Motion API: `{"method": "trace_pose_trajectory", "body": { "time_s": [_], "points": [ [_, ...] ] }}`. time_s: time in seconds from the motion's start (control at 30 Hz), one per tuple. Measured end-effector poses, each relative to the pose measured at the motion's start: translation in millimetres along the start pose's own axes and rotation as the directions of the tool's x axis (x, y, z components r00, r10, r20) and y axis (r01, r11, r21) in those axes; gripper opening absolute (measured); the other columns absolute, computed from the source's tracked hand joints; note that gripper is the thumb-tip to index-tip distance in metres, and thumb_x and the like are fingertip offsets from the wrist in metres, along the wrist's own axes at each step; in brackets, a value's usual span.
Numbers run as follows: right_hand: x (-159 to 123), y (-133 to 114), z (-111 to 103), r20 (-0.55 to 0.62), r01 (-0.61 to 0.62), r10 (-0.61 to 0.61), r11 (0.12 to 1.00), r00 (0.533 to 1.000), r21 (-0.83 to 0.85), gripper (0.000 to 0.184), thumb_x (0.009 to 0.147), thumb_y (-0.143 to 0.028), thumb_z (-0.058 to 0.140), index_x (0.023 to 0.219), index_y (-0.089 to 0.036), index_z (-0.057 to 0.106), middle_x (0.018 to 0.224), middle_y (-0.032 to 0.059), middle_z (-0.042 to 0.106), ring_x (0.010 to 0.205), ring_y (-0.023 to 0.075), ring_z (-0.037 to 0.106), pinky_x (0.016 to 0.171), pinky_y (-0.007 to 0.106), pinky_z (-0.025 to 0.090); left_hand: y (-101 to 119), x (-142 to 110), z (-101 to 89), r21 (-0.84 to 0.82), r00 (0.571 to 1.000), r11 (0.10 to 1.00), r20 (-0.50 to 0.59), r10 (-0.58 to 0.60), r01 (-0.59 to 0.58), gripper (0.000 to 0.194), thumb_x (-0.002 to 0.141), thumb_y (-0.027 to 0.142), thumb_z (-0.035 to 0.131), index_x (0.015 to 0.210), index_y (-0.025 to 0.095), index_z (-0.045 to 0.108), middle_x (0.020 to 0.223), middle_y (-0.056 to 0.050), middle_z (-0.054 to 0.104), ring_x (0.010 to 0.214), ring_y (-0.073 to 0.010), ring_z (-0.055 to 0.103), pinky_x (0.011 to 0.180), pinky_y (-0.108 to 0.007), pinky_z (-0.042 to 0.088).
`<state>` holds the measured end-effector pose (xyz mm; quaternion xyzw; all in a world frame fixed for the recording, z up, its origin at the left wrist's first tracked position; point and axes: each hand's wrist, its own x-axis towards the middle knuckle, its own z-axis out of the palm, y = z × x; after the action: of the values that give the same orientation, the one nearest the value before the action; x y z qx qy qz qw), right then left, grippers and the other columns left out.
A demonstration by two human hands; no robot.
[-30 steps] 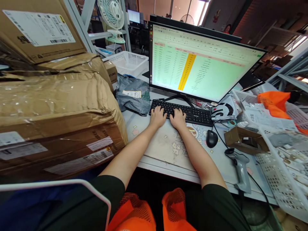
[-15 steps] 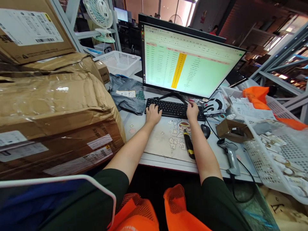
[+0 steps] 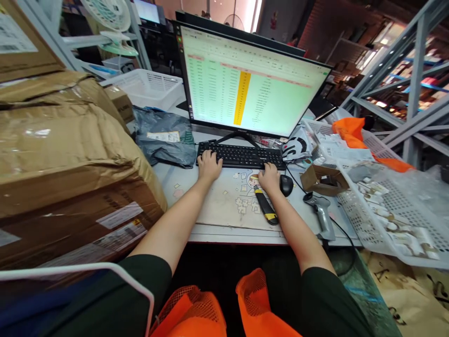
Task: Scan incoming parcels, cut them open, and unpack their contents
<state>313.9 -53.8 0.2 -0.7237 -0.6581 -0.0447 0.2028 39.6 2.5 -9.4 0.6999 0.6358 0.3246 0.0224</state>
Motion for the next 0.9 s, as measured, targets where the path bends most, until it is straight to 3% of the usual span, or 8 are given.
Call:
{"method": "trace_pose_trajectory", "body": {
  "time_s": [0.3, 0.53, 0.73, 0.83, 0.9],
  "points": [
    [1.8, 5.9, 7.3, -0.024, 0.023, -0.023, 1.0, 0.999, -0.007, 0.062, 0.096, -0.031, 0.045, 0.15, -0.004, 0.055, 0.154, 0.0248, 0.056, 0.151, 0.0389, 0.04, 0.121, 0.056, 0.036, 1.1, -0.6, -2.4, 0.026, 0.999, 1.0, 0.04, -0.012, 0.011, 0.046, 0.103, 0.038, 0.046, 0.139, 0.015, 0.062, 0.157, -0.021, 0.051, 0.153, -0.0364, 0.037, 0.126, -0.059, 0.029],
    [1.0, 7.6, 11.3, -0.023, 0.0, 0.0, 1.0, 1.0, -0.013, 0.058, 0.096, -0.035, 0.045, 0.143, -0.006, 0.064, 0.161, 0.0259, 0.048, 0.153, 0.0413, 0.037, 0.12, 0.06, 0.036, 1.7, -2.5, -2.3, 0.006, 0.998, 1.0, 0.055, -0.023, 0.022, 0.043, 0.104, 0.036, 0.048, 0.139, 0.016, 0.062, 0.158, -0.02, 0.05, 0.154, -0.036, 0.036, 0.127, -0.057, 0.027],
    [5.7, 10.9, 10.5, -0.054, -0.002, 0.003, 1.0, 0.999, 0.014, 0.063, 0.097, -0.038, 0.044, 0.15, -0.008, 0.056, 0.157, 0.0264, 0.052, 0.149, 0.0371, 0.041, 0.12, 0.055, 0.038, -0.3, 2.3, -3.4, -0.377, 0.999, 0.926, -0.028, 0.021, -0.03, 0.032, 0.098, 0.023, 0.06, 0.126, 0.008, 0.066, 0.155, -0.027, 0.051, 0.152, -0.0377, 0.033, 0.128, -0.065, 0.013],
    [4.6, 11.1, 6.3, -0.052, 0.004, -0.002, 0.999, 0.999, 0.04, 0.061, 0.095, -0.037, 0.044, 0.146, -0.006, 0.058, 0.152, 0.0289, 0.054, 0.145, 0.0365, 0.043, 0.118, 0.057, 0.04, 19.0, -6.9, -20.9, -0.437, 0.995, 0.894, -0.055, 0.087, -0.102, 0.027, 0.098, 0.018, 0.058, 0.12, 0.01, 0.07, 0.151, -0.022, 0.056, 0.147, -0.0294, 0.038, 0.127, -0.06, 0.021],
    [3.7, 13.7, 6.9, -0.071, 0.022, -0.017, 0.997, 0.997, 0.074, 0.061, 0.094, -0.036, 0.045, 0.143, -0.004, 0.06, 0.15, 0.0305, 0.056, 0.144, 0.0391, 0.045, 0.117, 0.062, 0.041, 38.7, -30.9, -42.9, -0.463, 0.986, 0.871, -0.078, 0.146, -0.165, 0.027, 0.099, 0.016, 0.053, 0.116, 0.013, 0.074, 0.148, -0.02, 0.06, 0.145, -0.0265, 0.043, 0.126, -0.057, 0.028]
  ]
}}
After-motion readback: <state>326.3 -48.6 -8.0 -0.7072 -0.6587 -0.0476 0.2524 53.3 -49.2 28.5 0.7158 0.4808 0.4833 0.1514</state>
